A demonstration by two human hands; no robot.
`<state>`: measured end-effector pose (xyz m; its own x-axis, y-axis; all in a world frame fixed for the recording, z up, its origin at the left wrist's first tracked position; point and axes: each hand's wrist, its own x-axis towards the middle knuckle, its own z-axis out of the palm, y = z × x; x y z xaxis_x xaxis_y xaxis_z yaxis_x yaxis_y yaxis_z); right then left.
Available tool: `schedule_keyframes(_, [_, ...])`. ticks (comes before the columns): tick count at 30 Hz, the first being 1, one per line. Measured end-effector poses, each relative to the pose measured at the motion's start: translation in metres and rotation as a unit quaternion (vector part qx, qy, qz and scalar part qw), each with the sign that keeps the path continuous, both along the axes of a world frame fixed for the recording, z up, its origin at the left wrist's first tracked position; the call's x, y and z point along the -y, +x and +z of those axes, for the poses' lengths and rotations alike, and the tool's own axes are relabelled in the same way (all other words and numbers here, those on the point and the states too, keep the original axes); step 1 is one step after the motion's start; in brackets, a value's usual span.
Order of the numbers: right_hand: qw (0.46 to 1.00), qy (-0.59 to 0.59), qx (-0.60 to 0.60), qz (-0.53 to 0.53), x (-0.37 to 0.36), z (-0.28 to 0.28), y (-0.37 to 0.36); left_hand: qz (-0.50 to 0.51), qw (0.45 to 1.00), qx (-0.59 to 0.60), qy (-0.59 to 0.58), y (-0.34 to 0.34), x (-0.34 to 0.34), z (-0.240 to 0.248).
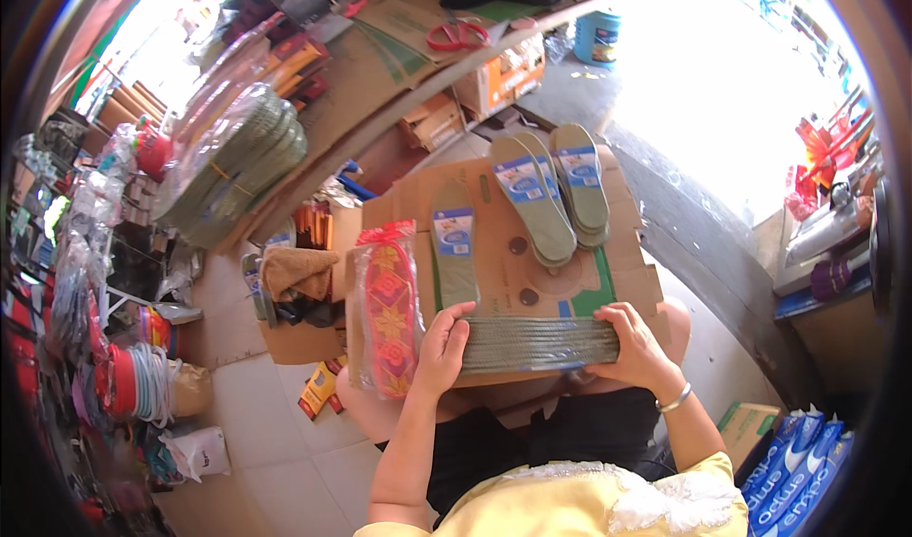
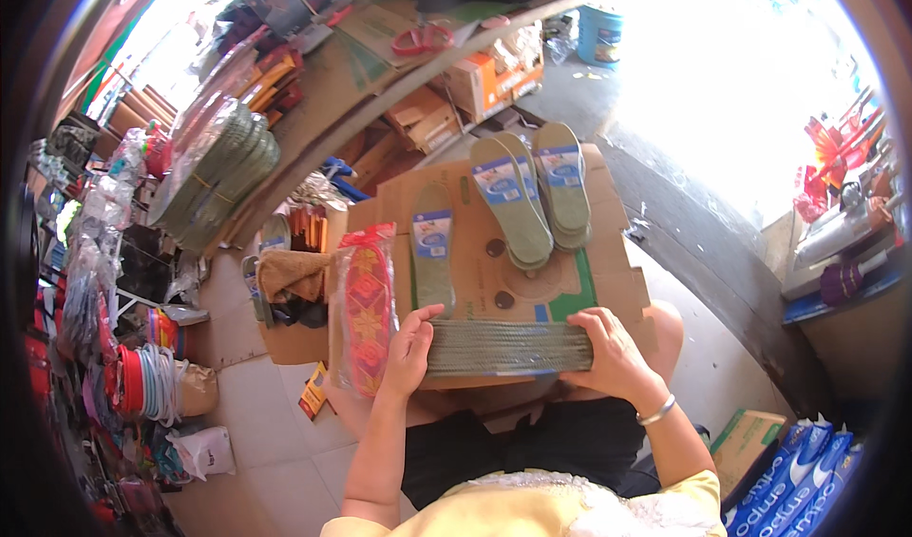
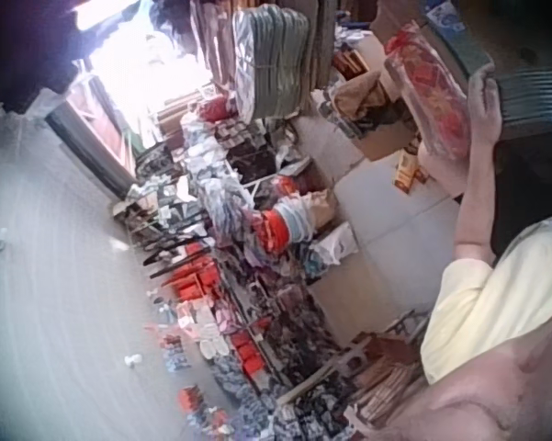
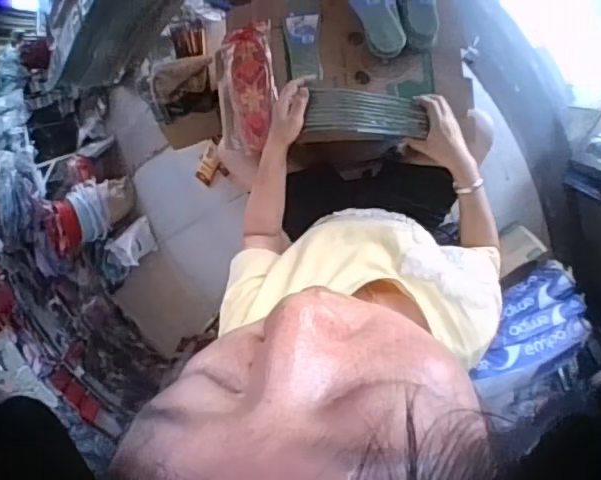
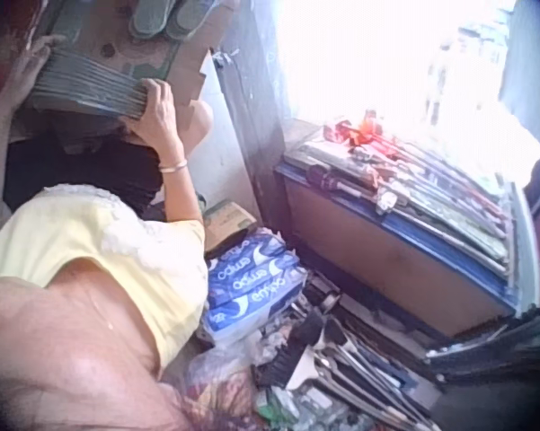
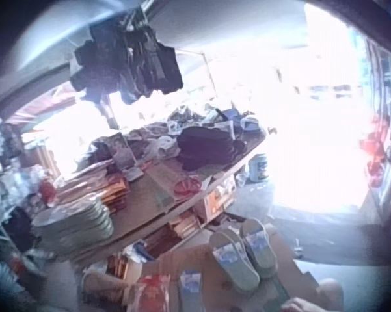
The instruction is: The person organizes stacks of shoe insoles and small packages on a cardboard surface by hand, moving them between stacks and checking the items.
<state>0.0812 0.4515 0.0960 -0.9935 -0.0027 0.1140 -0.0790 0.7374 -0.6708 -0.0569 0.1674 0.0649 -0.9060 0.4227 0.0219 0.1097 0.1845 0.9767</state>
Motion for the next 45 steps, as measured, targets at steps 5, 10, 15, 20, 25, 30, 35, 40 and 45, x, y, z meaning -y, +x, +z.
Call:
schedule_keyframes(5, [0.998,0.046,-0.029,0.031,0.006,0.015,-0.004,0.005,0.964,-0.181,-0.195,-0.071,-0.013,0.005])
schedule_keyframes(10, [0.992,0.115,0.018,0.039,0.015,0.028,-0.008,-0.027,0.862,-0.199,-0.465,-0.092,-0.051,0.016])
schedule_keyframes(15, [0.997,0.080,-0.004,0.021,0.016,0.018,0.004,-0.025,0.851,-0.180,-0.492,-0.106,-0.044,0.001])
schedule_keyframes(20, [0.962,-0.264,0.063,-0.032,0.005,-0.006,0.028,0.014,0.989,-0.036,-0.144,-0.095,-0.036,-0.011])
schedule_keyframes(25, [0.667,-0.735,0.115,-0.035,0.051,-0.006,0.008,-0.059,0.874,0.249,0.413,-0.009,-0.053,0.012])
schedule_keyframes(30, [0.642,-0.750,0.159,0.024,0.085,0.004,-0.015,-0.071,0.793,0.313,0.517,0.042,-0.052,-0.011])
schedule_keyframes(35, [0.627,-0.757,0.182,-0.012,0.099,-0.003,-0.011,0.040,0.782,0.250,0.569,0.057,-0.062,-0.006])
schedule_keyframes(40, [0.665,-0.725,0.173,-0.044,0.101,-0.005,-0.010,0.051,0.836,0.211,0.504,0.055,-0.060,-0.012])
schedule_keyframes(45, [0.788,-0.601,0.135,-0.011,0.097,-0.007,-0.014,0.030,0.805,0.250,0.538,0.059,-0.056,-0.034])
